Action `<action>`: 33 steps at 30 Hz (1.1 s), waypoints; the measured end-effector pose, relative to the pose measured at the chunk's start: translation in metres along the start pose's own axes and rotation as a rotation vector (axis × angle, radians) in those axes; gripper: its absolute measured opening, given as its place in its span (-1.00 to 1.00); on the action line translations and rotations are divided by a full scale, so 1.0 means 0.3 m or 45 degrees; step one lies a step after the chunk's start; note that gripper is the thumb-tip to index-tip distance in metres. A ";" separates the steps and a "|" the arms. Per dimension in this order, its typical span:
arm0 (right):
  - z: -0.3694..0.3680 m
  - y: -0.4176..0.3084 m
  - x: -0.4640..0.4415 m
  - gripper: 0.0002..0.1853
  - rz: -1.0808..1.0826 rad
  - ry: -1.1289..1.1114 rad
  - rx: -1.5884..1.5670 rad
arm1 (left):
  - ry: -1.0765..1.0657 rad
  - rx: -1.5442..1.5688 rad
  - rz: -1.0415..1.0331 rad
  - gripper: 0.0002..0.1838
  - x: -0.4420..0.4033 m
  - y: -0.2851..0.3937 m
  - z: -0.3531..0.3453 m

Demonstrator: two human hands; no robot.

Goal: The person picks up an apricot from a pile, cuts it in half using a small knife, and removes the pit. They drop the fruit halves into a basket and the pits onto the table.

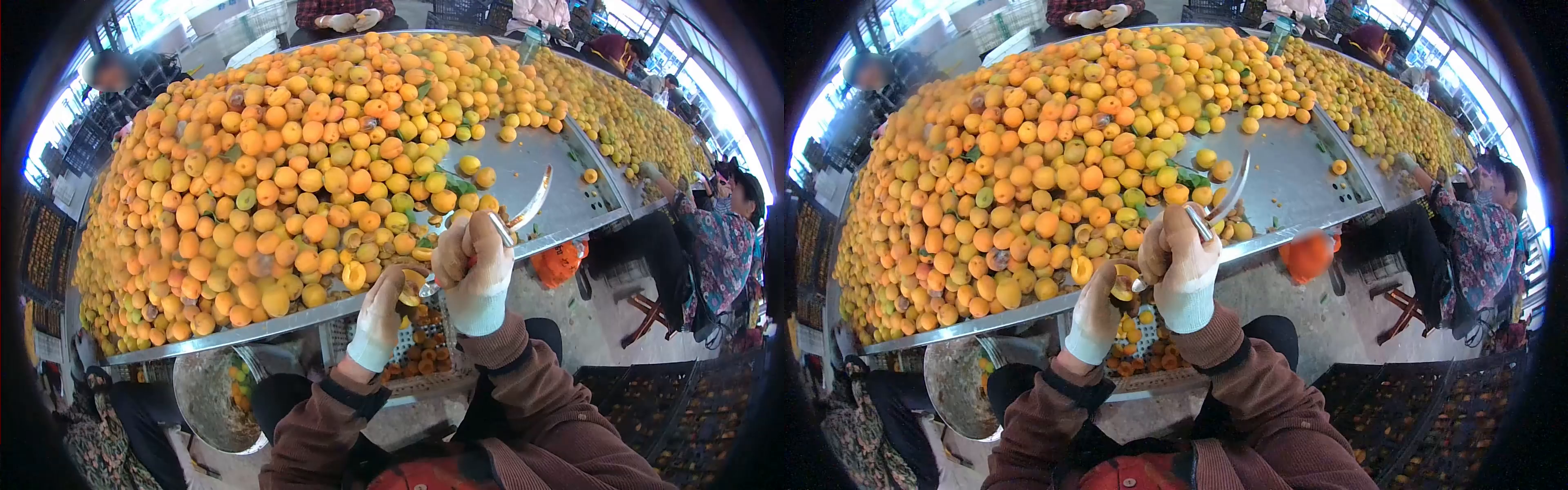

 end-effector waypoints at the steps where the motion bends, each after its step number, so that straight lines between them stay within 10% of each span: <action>1: -0.004 0.000 0.004 -0.71 -0.003 -0.005 -0.001 | -0.122 0.395 0.308 -0.75 -0.005 -0.002 -0.003; 8: 0.071 0.124 0.068 -0.75 0.130 -0.053 0.073 | -0.008 1.127 0.831 -0.60 0.017 -0.034 -0.056; 9: 0.049 0.134 0.076 -0.73 0.077 -0.040 -0.207 | 0.004 1.130 0.829 -0.60 0.020 -0.028 -0.062; 10: 0.006 0.085 0.096 -0.77 0.461 -0.227 0.586 | 0.090 1.072 0.833 -0.62 0.024 -0.026 -0.059; 14: -0.007 0.123 0.077 -0.81 0.019 0.117 0.038 | 0.245 1.177 0.806 -0.70 0.026 -0.074 -0.060; 17: 0.000 0.167 0.088 -0.84 0.456 -0.090 0.339 | 0.293 1.163 0.783 -0.75 0.028 -0.076 -0.062; 21: 0.056 0.210 0.107 -0.92 0.207 0.030 0.209 | 0.335 1.355 0.584 -0.75 0.026 -0.108 -0.067; 23: -0.021 0.092 0.061 -0.83 0.741 -0.329 1.426 | 0.321 1.235 0.934 -0.71 0.041 -0.136 -0.057; 25: -0.040 0.103 0.015 -0.66 -0.118 0.042 -0.205 | 0.285 1.336 0.770 -0.69 0.026 -0.097 -0.054; 32: 0.056 0.237 0.000 -0.56 -0.421 0.377 -0.463 | 0.283 1.290 0.895 -0.56 0.024 -0.083 -0.054; 33: 0.058 0.243 -0.003 -0.56 -0.430 0.455 -0.407 | 0.273 1.212 1.257 -0.54 0.024 -0.090 -0.055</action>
Point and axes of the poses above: each hand's wrist, its own x-axis away from the middle knuckle, its own z-axis out of the back of the hand, y = z × x, the point moved 4 cm from there along -x, towards the middle knuckle, and after that the axes turned 11 degrees about z, right-handed, at the moved point
